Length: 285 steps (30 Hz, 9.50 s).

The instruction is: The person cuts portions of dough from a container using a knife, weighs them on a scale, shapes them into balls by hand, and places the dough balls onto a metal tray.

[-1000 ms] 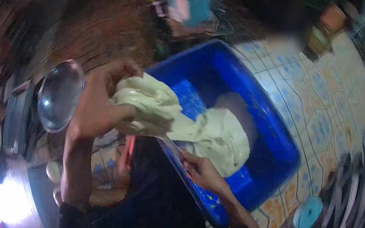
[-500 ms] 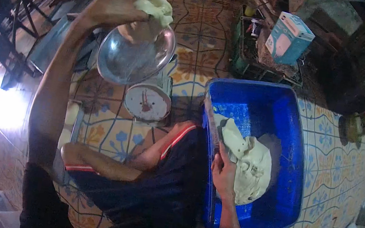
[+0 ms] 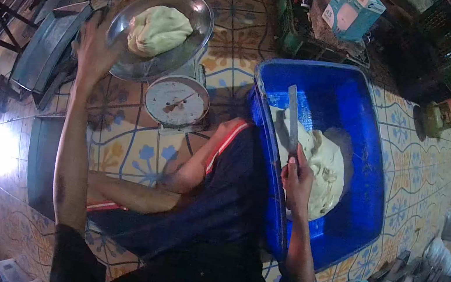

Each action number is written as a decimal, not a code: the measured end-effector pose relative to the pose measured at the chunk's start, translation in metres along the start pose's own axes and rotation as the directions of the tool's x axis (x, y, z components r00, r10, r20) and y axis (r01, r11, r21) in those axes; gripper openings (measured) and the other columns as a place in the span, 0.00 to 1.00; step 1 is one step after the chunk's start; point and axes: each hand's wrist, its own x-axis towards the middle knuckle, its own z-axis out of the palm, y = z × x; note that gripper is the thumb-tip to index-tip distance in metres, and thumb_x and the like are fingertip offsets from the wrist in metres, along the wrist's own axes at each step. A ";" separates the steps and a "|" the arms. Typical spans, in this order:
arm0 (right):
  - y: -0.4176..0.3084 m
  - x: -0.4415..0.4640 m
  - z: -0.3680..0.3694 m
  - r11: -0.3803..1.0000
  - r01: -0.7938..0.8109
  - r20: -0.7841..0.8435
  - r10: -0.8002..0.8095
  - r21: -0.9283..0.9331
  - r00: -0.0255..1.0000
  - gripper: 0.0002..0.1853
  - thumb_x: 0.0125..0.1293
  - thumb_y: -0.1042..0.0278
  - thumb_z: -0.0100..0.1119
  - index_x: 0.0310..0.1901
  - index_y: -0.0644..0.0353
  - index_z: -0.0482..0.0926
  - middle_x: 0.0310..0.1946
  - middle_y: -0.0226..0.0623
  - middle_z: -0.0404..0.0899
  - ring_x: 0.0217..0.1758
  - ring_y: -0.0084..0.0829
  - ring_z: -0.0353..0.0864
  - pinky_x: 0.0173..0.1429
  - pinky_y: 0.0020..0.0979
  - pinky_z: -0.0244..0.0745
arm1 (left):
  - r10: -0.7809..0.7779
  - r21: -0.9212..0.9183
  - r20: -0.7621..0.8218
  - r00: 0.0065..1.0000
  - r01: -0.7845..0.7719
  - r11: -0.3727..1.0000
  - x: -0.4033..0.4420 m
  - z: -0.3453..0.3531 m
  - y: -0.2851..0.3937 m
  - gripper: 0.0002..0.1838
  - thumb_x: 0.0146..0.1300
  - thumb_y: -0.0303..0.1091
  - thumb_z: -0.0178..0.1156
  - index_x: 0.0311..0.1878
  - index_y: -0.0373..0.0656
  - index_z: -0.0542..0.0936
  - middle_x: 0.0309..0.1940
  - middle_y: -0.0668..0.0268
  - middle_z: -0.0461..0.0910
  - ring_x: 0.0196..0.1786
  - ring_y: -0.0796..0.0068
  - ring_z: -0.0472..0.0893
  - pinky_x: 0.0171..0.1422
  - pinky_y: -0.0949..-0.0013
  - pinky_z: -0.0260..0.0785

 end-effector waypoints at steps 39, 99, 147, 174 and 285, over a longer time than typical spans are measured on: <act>0.041 0.011 -0.091 0.993 -0.106 -0.232 0.116 0.055 0.966 0.22 0.69 0.74 0.46 0.64 0.60 0.67 0.22 0.24 0.70 0.21 0.13 0.65 0.21 0.19 0.60 | 0.747 -0.719 0.607 0.270 -0.213 0.661 -0.169 0.055 0.376 0.10 0.53 0.29 0.57 0.38 0.39 0.80 0.37 0.50 0.81 0.45 0.49 0.81 0.48 0.54 0.73; -0.279 -0.003 0.180 0.686 0.389 0.381 -0.691 0.616 0.615 0.14 0.65 0.61 0.46 0.37 0.62 0.78 0.34 0.32 0.77 0.37 0.26 0.77 0.42 0.25 0.73 | -0.399 -0.739 0.493 0.773 0.130 -0.661 -0.184 -0.096 0.045 0.40 0.61 0.52 0.61 0.70 0.45 0.55 0.59 0.57 0.68 0.59 0.62 0.73 0.58 0.59 0.72; 0.063 0.093 -0.034 0.637 0.367 0.182 -0.338 -0.678 0.923 0.17 0.51 0.74 0.61 0.45 0.65 0.80 0.41 0.51 0.78 0.44 0.49 0.78 0.49 0.39 0.74 | -0.561 -0.743 -0.132 0.817 0.293 0.602 -0.107 0.005 -0.024 0.16 0.66 0.39 0.55 0.42 0.33 0.80 0.38 0.57 0.80 0.42 0.67 0.80 0.48 0.66 0.72; -0.129 0.113 0.063 0.538 0.783 0.314 -0.720 -0.311 0.619 0.20 0.58 0.71 0.62 0.53 0.63 0.76 0.50 0.48 0.78 0.54 0.41 0.78 0.55 0.34 0.73 | -0.601 -0.837 0.545 0.584 0.414 -0.357 -0.126 0.014 0.026 0.18 0.65 0.40 0.59 0.52 0.38 0.73 0.32 0.62 0.80 0.34 0.75 0.79 0.33 0.74 0.71; -0.055 -0.306 0.489 0.443 0.872 0.978 -0.110 0.207 -0.177 0.26 0.66 0.57 0.49 0.61 0.66 0.67 0.65 0.56 0.60 0.69 0.53 0.60 0.69 0.45 0.59 | -0.844 -0.658 -0.526 0.098 0.582 0.478 -0.402 -0.255 -0.180 0.26 0.60 0.35 0.56 0.62 0.38 0.68 0.58 0.62 0.68 0.58 0.72 0.69 0.57 0.67 0.62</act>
